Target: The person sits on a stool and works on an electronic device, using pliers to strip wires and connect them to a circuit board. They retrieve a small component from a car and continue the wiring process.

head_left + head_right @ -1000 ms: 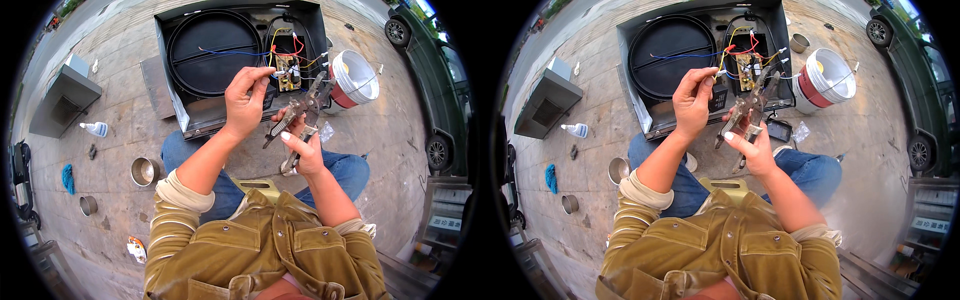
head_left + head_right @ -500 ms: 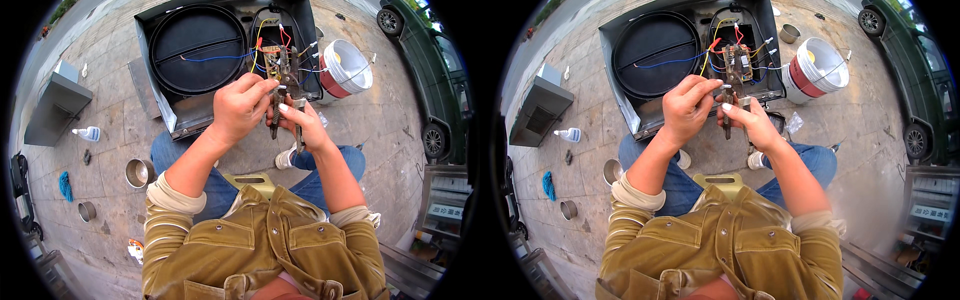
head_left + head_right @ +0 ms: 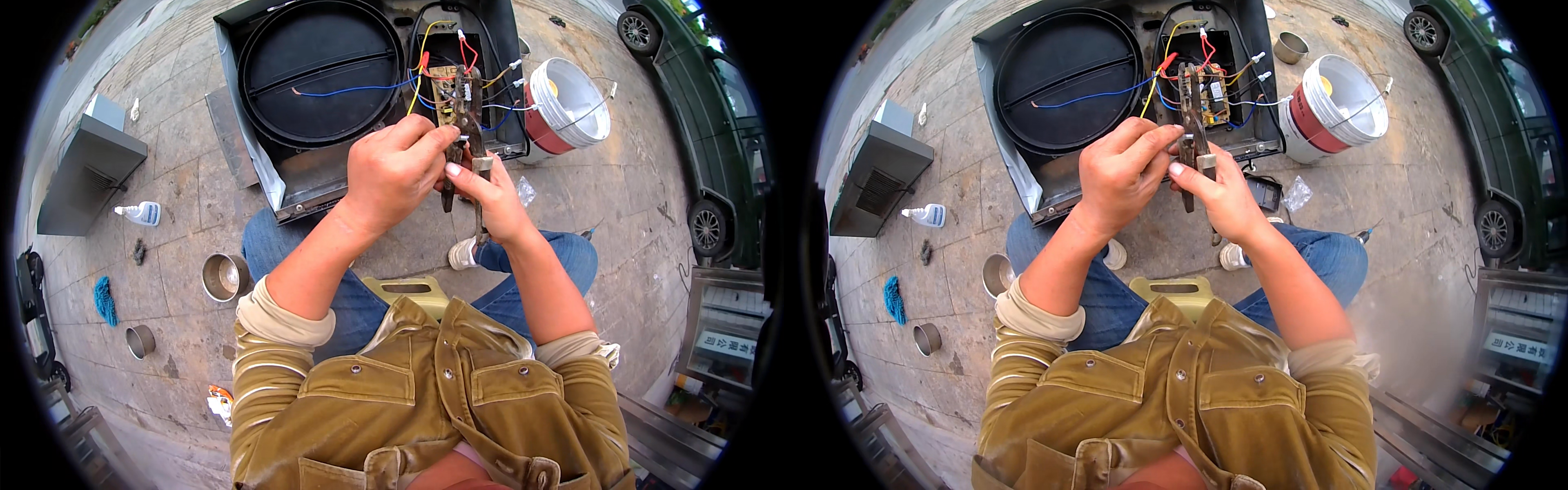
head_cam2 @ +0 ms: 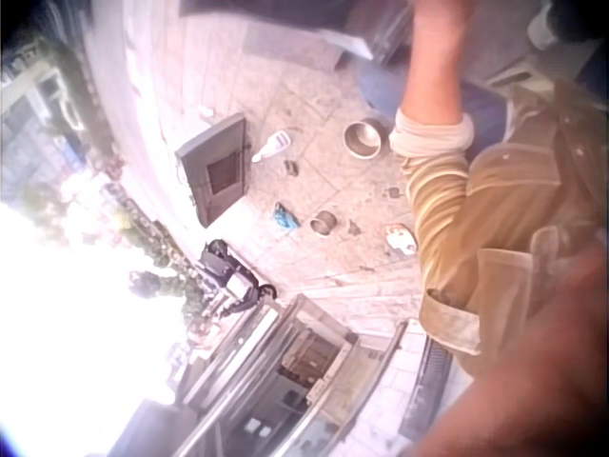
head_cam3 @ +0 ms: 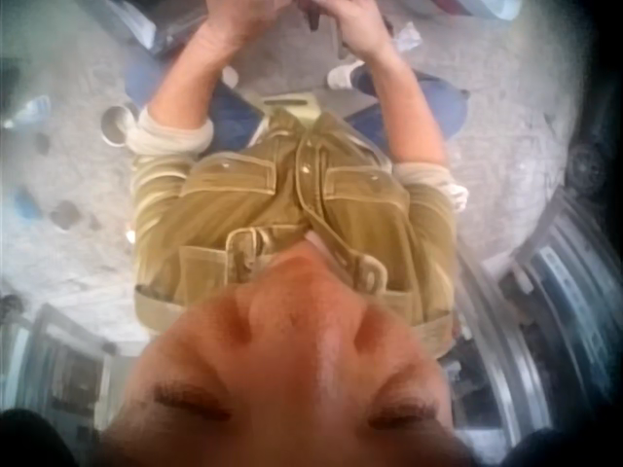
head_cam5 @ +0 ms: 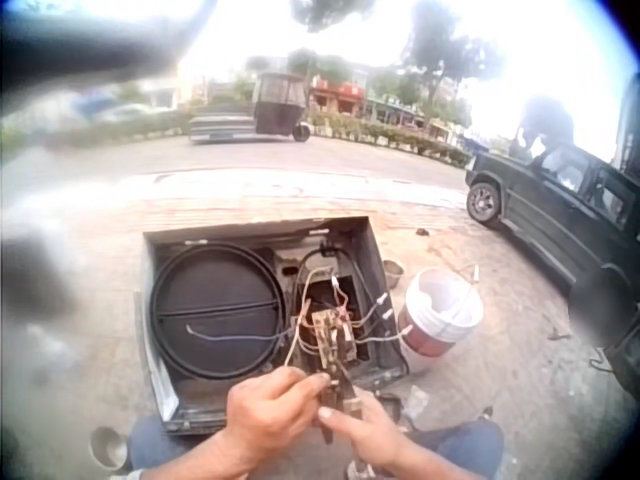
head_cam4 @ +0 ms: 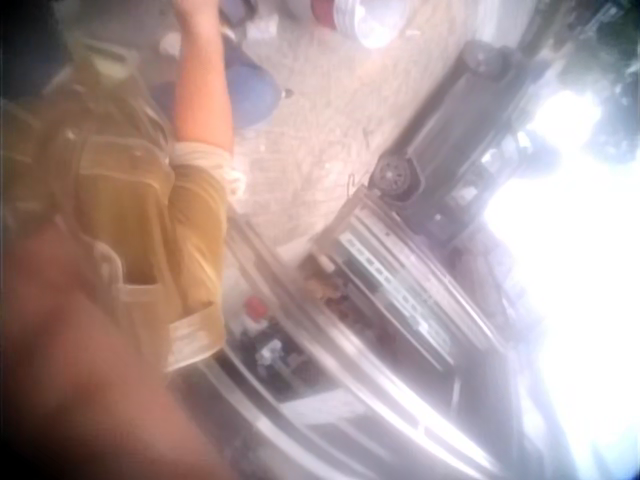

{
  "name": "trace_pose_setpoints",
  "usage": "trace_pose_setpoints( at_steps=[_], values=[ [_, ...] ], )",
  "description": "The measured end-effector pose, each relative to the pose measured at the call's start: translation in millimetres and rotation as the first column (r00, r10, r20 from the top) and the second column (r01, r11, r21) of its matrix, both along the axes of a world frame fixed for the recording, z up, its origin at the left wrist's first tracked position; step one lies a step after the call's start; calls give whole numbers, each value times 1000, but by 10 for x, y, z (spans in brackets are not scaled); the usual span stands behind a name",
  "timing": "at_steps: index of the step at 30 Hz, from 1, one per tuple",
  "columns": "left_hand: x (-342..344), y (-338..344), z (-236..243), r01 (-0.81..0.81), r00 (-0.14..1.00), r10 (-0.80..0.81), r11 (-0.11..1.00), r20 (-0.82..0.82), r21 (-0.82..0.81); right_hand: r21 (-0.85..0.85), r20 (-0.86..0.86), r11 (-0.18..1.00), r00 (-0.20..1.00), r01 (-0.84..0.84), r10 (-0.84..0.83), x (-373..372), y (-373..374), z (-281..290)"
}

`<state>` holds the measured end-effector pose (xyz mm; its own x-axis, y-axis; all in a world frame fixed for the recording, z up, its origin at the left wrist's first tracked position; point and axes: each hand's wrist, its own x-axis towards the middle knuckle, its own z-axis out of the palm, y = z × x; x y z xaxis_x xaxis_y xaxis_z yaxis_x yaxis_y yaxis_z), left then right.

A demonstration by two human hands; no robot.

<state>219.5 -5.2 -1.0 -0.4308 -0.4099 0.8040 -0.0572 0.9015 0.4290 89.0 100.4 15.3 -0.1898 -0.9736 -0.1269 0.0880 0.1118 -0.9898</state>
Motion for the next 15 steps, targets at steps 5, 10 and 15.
trace_pose_setpoints(
  at_steps=[5,10,15],
  values=[
    [-2,4,3,26,1000,-26,1000,15,14,-23,10,999,999,34,-34,8,-12,-53],
    [-4,14,2,44,999,-44,999,17,29,-20,-6,997,997,75,-75,25,-11,-71],
    [-6,16,-2,53,999,-54,998,9,32,-18,-75,996,993,85,-86,16,-21,-103]
  ],
)
